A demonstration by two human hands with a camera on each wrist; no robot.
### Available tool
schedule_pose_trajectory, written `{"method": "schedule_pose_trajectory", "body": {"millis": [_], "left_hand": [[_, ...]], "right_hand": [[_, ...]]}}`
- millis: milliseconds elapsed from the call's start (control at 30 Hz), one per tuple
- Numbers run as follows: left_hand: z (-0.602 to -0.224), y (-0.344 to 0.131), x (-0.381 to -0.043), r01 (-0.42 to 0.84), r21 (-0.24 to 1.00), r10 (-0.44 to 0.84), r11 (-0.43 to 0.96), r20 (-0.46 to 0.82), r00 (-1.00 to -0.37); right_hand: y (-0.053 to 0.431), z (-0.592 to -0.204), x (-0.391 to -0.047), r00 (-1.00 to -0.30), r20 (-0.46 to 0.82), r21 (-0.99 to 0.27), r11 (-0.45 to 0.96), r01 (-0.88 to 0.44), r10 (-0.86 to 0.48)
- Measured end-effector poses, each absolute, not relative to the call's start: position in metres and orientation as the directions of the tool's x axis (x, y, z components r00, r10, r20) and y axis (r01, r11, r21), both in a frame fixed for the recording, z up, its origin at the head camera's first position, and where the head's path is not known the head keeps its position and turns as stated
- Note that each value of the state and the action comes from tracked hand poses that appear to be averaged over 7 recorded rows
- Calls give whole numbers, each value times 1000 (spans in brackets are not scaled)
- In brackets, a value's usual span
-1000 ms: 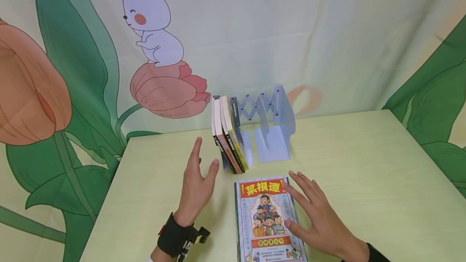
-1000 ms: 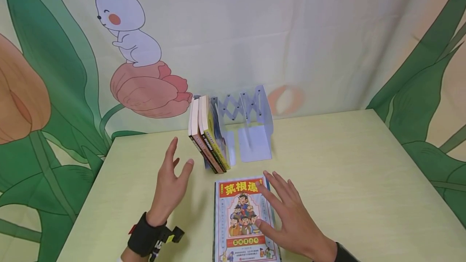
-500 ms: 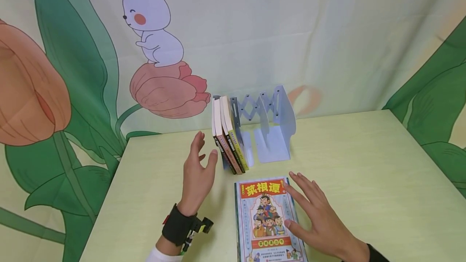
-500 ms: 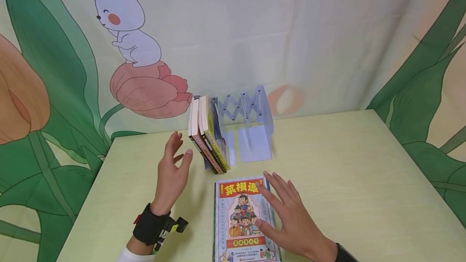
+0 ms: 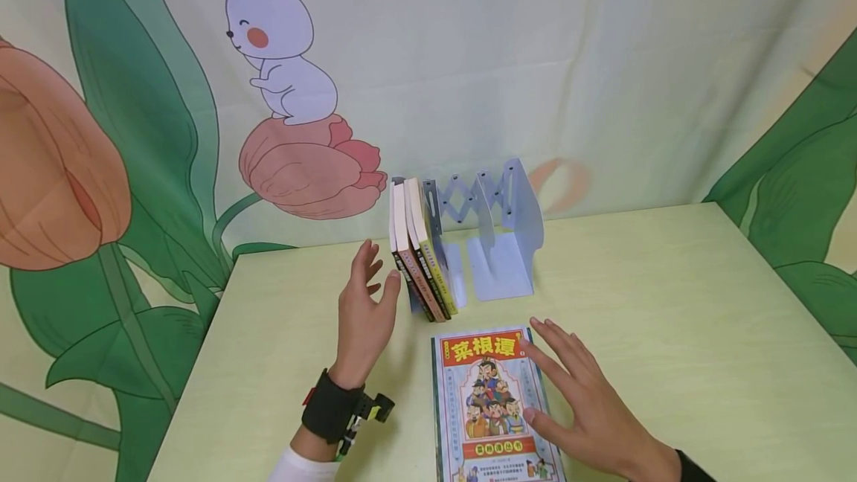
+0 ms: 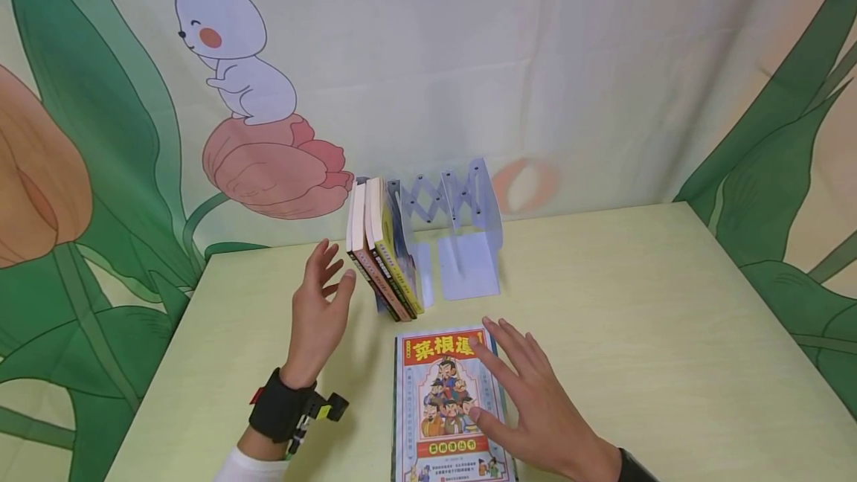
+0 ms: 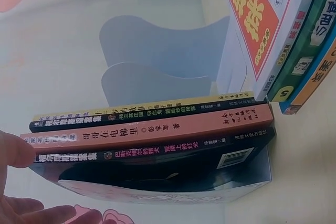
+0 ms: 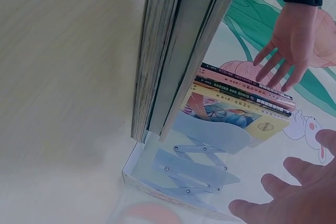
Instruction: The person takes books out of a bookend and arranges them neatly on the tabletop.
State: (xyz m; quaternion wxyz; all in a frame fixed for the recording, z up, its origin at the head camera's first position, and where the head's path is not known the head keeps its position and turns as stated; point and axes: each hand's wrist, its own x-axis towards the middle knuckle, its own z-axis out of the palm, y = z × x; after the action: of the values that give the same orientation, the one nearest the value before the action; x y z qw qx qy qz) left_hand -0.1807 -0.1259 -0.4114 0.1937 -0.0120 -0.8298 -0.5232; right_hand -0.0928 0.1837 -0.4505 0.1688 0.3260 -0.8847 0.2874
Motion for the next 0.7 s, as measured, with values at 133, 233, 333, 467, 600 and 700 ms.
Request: {"method": "schedule_pose_trajectory", "body": {"millis": [133, 233, 333, 467, 600, 700], "left_hand": [[-412, -126, -184, 223, 867, -189, 446, 335, -923], [-413, -126, -186, 226, 868, -192, 443, 338, -921], [-413, -125, -187, 228, 869, -193, 439, 339, -921], [-414, -124, -189, 227, 869, -199, 439, 340, -919], [-414, -123, -192, 230, 863, -206, 449, 351, -914], [-413, -122, -194, 231, 859, -208, 456, 356, -911]], "right_hand": [[184, -450, -93, -721, 492, -391, 617, -683, -487], [183, -450, -93, -723, 490, -389, 619, -682, -487], [183, -450, -93, -730, 482, -394, 624, -675, -486], [183, -449, -93, -738, 471, -401, 629, -667, -483], [183, -449, -92, -744, 466, -404, 633, -661, -479], [183, -449, -92, -754, 453, -415, 636, -651, -476]]}}
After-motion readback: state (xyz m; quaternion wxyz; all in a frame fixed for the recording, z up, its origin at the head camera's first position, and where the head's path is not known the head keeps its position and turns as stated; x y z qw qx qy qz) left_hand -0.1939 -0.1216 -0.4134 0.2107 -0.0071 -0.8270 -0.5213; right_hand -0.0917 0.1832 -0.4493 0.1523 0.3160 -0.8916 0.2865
